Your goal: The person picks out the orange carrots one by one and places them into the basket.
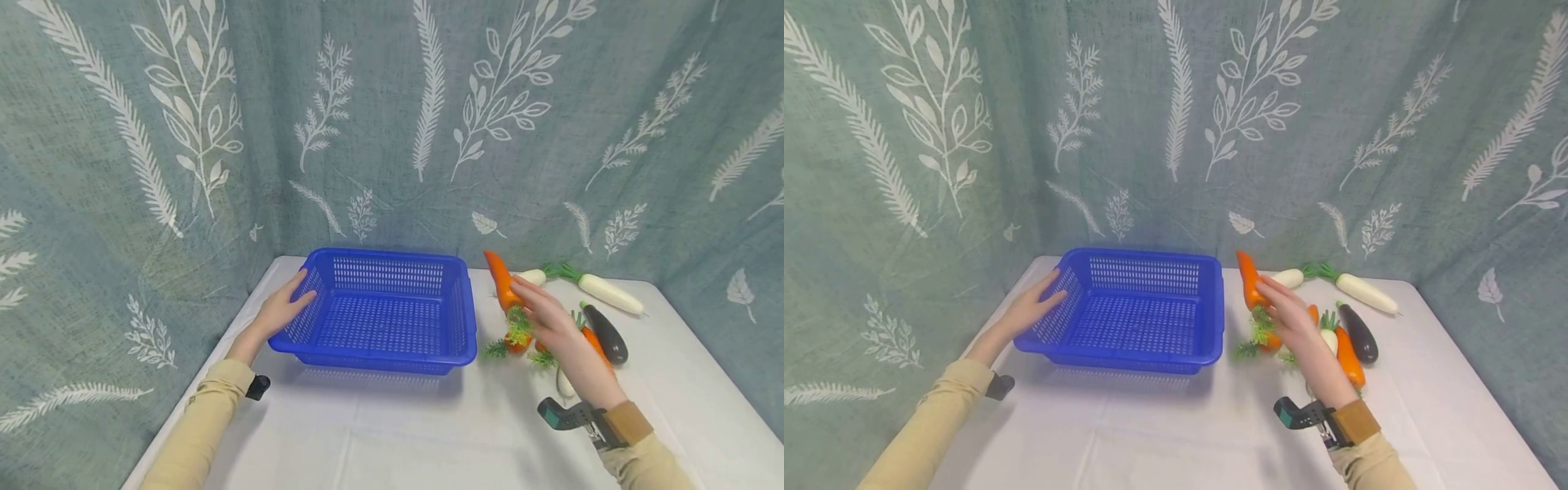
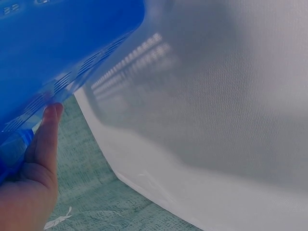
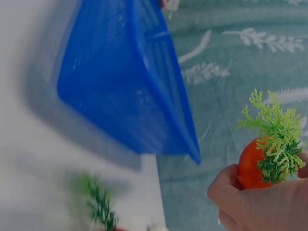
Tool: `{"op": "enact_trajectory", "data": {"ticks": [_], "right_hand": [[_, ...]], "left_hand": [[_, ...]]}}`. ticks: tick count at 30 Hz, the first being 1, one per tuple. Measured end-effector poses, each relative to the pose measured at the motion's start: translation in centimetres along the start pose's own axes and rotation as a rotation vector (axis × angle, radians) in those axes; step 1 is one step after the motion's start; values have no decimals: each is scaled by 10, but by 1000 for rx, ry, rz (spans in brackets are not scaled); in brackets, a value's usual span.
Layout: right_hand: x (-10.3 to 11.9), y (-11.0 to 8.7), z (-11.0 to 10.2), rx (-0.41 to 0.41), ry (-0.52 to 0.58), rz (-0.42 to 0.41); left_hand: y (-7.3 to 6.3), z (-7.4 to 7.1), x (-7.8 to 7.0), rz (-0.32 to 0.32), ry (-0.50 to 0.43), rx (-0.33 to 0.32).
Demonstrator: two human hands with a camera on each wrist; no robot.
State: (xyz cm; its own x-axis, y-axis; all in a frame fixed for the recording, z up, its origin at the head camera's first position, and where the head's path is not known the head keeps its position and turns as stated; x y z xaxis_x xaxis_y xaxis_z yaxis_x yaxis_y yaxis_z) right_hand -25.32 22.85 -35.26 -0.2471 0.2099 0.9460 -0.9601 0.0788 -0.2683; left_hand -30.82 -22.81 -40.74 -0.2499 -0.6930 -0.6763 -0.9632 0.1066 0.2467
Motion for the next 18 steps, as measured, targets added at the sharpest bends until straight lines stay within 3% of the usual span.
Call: {"op": "enact_trajectory", "data": {"ticks": [6,18], "right_hand": [[-1,3,24,46,20,-26],[-9,6,67,122,166,66]], "left_hand": [[2,-1,1,0,-6,5],[-1,-2,-1,-4,7,3]]}}
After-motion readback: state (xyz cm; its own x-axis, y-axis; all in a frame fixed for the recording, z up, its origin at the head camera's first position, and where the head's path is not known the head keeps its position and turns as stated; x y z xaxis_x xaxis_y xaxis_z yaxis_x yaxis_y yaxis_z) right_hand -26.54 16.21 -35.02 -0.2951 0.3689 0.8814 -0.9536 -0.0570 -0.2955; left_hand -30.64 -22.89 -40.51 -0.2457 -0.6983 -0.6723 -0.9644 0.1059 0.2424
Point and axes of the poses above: each hand's wrist, its own y-axis towards the middle knuckle, its own z-axis out of the palm, x = y × z, the point moved 1 cm from there along y, towards the middle knuckle, and after that the axes turned 9 degrees about -x, right-handed, at the moved point
